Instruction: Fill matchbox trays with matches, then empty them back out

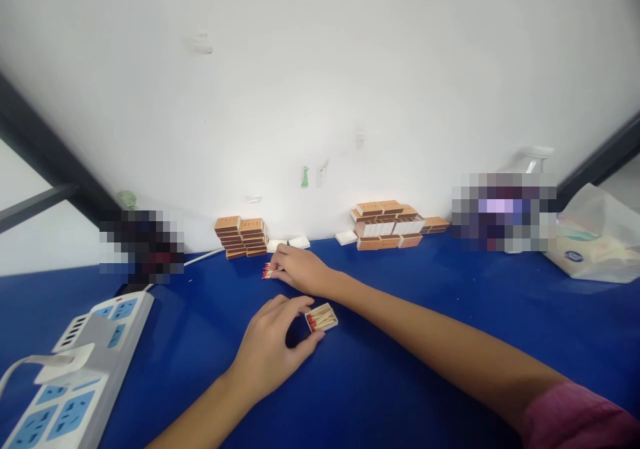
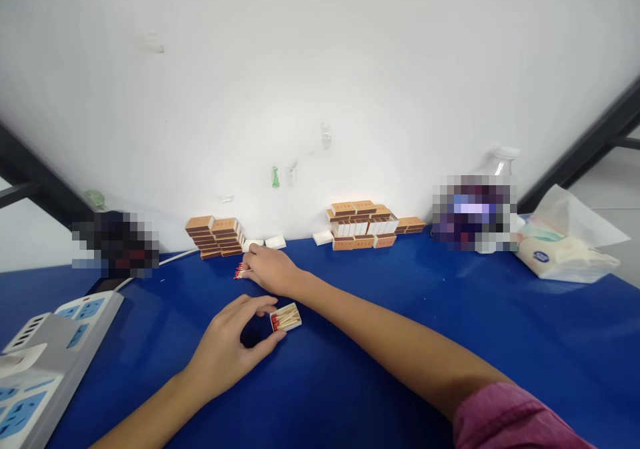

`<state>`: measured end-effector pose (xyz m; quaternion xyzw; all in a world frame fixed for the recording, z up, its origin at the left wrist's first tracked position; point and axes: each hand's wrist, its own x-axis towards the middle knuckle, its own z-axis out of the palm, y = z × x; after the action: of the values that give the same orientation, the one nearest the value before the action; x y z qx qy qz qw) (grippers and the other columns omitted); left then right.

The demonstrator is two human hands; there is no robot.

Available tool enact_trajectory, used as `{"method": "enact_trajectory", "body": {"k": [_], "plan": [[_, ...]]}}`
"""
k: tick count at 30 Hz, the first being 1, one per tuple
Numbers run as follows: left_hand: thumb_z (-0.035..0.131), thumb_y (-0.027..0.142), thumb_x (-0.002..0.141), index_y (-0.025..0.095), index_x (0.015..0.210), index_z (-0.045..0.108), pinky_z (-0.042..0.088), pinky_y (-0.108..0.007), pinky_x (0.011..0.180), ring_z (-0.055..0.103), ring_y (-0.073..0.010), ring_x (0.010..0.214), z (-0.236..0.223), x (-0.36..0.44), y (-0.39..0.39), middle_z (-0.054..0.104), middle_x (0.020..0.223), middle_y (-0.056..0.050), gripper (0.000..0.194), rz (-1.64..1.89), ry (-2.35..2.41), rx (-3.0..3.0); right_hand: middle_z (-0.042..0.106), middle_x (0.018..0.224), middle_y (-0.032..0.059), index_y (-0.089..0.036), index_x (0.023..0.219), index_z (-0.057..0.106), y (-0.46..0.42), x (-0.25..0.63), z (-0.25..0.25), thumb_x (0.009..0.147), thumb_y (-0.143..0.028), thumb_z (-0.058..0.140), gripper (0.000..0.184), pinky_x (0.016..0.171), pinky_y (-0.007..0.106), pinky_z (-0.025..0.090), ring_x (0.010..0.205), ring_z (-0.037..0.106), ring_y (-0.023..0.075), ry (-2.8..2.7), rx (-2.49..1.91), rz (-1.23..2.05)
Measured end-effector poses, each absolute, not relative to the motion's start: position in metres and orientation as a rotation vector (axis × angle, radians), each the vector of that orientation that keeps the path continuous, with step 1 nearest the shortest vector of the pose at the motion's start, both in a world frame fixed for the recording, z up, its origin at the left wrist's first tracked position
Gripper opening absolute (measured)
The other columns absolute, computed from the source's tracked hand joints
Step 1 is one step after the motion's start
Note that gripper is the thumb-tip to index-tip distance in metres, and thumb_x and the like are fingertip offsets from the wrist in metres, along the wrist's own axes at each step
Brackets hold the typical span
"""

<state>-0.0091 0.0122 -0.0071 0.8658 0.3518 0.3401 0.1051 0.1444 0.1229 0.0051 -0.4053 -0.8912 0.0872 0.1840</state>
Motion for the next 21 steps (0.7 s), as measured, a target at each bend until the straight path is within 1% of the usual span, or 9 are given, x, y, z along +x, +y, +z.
{"method": "enact_trajectory", "body": {"k": [4,8,11,15,17,21], "plan": [[0.074,0.029,0.092,0.025,0.128,0.060,0.061,-0.038,0.084,0.071,-0.0227,0.093,-0.006,-0.010,0.014,0.075,0.104,-0.005,0.039,1.019,1.083,2.538,0.066,0.107,0.0096,-0.013,0.102,0.069,0.123,0.145,0.010,0.100,-0.031,0.067,0.018,0.072,0.029,0.047,0.087,0.065,0.0188,-2.569,-1.183,0.228],[0.074,0.031,0.092,0.026,0.129,0.059,0.061,-0.038,0.084,0.071,-0.0219,0.091,-0.004,-0.010,0.016,0.075,0.100,-0.003,0.040,1.064,1.142,2.508,0.065,0.105,0.0130,-0.010,0.104,0.068,0.120,0.143,0.021,0.101,-0.027,0.065,0.017,0.073,0.031,0.048,0.088,0.067,0.0218,-2.645,-1.181,0.227],[0.074,0.031,0.092,0.026,0.129,0.059,0.060,-0.038,0.084,0.071,-0.0216,0.091,-0.003,-0.010,0.017,0.075,0.100,-0.002,0.040,1.088,1.178,2.485,0.065,0.106,0.0143,-0.010,0.103,0.068,0.118,0.145,0.026,0.103,-0.027,0.062,0.018,0.074,0.031,0.048,0.088,0.067,0.0219,-2.664,-1.177,0.239],[0.074,0.032,0.091,0.026,0.129,0.059,0.060,-0.038,0.084,0.071,-0.0213,0.092,-0.004,-0.012,0.017,0.074,0.101,-0.003,0.041,1.098,1.235,2.424,0.064,0.109,0.0136,-0.011,0.105,0.066,0.117,0.162,0.029,0.105,-0.028,0.057,0.020,0.075,0.031,0.047,0.088,0.066,0.0202,-2.622,-1.217,0.246],[0.075,0.033,0.090,0.027,0.129,0.058,0.059,-0.038,0.085,0.070,-0.0213,0.093,-0.005,-0.012,0.017,0.074,0.101,-0.003,0.042,1.075,1.276,2.386,0.063,0.109,0.0118,-0.012,0.105,0.065,0.113,0.177,0.030,0.106,-0.029,0.056,0.019,0.077,0.031,0.047,0.088,0.065,0.0192,-2.568,-1.238,0.281],[0.075,0.032,0.090,0.029,0.129,0.055,0.058,-0.040,0.089,0.071,-0.0213,0.096,-0.007,-0.012,0.018,0.075,0.103,0.000,0.044,1.015,1.290,2.346,0.062,0.105,0.0076,-0.016,0.099,0.063,0.094,0.207,0.033,0.105,-0.029,0.057,0.016,0.078,0.030,0.047,0.085,0.062,0.0165,-2.420,-1.236,0.491]]}}
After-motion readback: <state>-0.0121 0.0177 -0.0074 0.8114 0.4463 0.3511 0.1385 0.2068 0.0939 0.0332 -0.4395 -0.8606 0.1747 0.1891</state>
